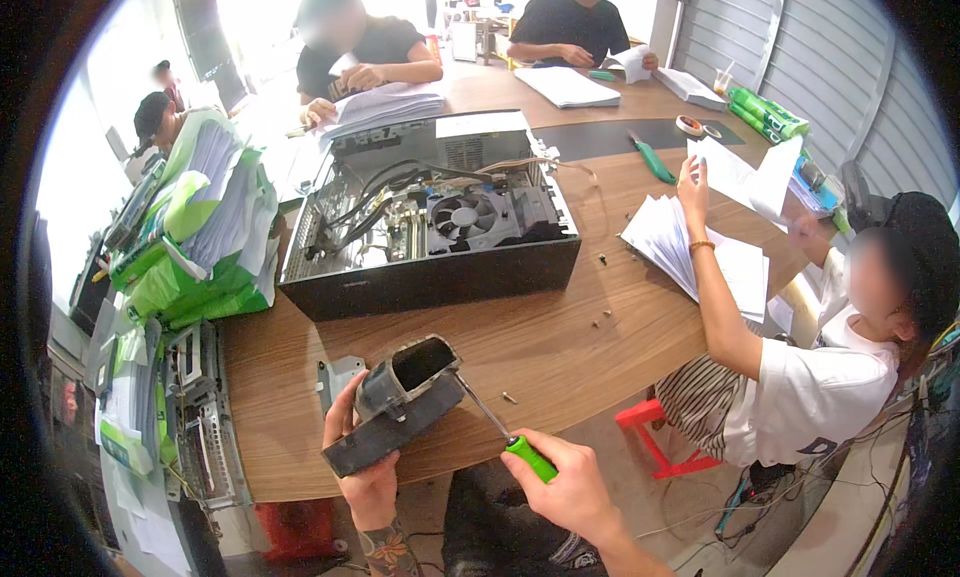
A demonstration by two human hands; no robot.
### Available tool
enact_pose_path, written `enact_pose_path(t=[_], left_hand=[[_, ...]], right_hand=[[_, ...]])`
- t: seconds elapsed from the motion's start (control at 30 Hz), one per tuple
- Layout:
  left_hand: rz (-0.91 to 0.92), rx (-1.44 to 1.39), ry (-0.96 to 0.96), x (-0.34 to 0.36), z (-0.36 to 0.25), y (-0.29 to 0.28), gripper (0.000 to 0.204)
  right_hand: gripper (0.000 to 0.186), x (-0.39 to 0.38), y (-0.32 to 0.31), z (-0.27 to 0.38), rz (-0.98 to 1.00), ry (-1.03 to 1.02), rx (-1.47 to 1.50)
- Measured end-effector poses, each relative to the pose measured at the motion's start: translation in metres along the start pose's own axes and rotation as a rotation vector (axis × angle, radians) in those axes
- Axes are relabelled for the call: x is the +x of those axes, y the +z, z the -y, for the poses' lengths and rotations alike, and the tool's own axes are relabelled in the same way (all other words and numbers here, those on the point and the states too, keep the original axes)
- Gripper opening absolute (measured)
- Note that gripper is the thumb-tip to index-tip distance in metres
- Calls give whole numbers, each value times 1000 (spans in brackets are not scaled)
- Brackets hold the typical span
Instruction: The person uses a screwdriver to detach a cooling fan from an open computer case. They then hold the detached fan unit and use the screwdriver to remove screws from its casing.
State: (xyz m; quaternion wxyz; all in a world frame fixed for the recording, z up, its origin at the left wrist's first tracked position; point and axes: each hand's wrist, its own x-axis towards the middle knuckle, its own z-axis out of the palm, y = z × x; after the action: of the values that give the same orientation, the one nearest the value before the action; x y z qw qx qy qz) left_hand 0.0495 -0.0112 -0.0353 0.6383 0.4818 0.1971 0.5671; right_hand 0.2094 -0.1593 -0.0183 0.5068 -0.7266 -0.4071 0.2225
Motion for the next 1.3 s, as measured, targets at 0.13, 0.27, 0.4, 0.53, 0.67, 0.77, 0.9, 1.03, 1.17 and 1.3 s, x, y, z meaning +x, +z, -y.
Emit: enact_pose_path(t=[0.13, 0.27, 0.4, 0.53, 0.67, 0.77, 0.9, 1.03, 1.17, 1.3], left_hand=[[45, -37, 8, -1, 2, -6, 88], [-110, -283, -141, -6, 0, -7, 80], [-262, -477, -220, -8, 4, -13, 54], [-234, -452, -270, -4, 0, -15, 52], [-141, -566, -230, -5, 0, -16, 54], [-140, -486, -223, -7, 2, -19, 62], [-127, -618, -204, -4, -2, -17, 63], [-211, -748, -132, 0, -10, -11, 65], [-229, -780, -91, -3, -7, -17, 71], [-281, -818, -136, -3, -7, -15, 75]], right_hand=[[29, 6, -13, 5, 6, -30, -114], [28, 5, -21, 1, -80, 9, -132], [25, 13, -16, 5, -184, -93, -267], [24, 27, -6, 4, -200, -206, -347], [23, 46, 4, 8, -155, -261, -574], [22, 56, 11, -3, -90, -290, -630], [16, 64, 7, -3, -32, -335, -667], [14, 69, 4, 0, 27, -365, -647], [17, 68, 3, 2, 84, -413, -678], [20, 69, 1, 4, 109, -477, -691]])
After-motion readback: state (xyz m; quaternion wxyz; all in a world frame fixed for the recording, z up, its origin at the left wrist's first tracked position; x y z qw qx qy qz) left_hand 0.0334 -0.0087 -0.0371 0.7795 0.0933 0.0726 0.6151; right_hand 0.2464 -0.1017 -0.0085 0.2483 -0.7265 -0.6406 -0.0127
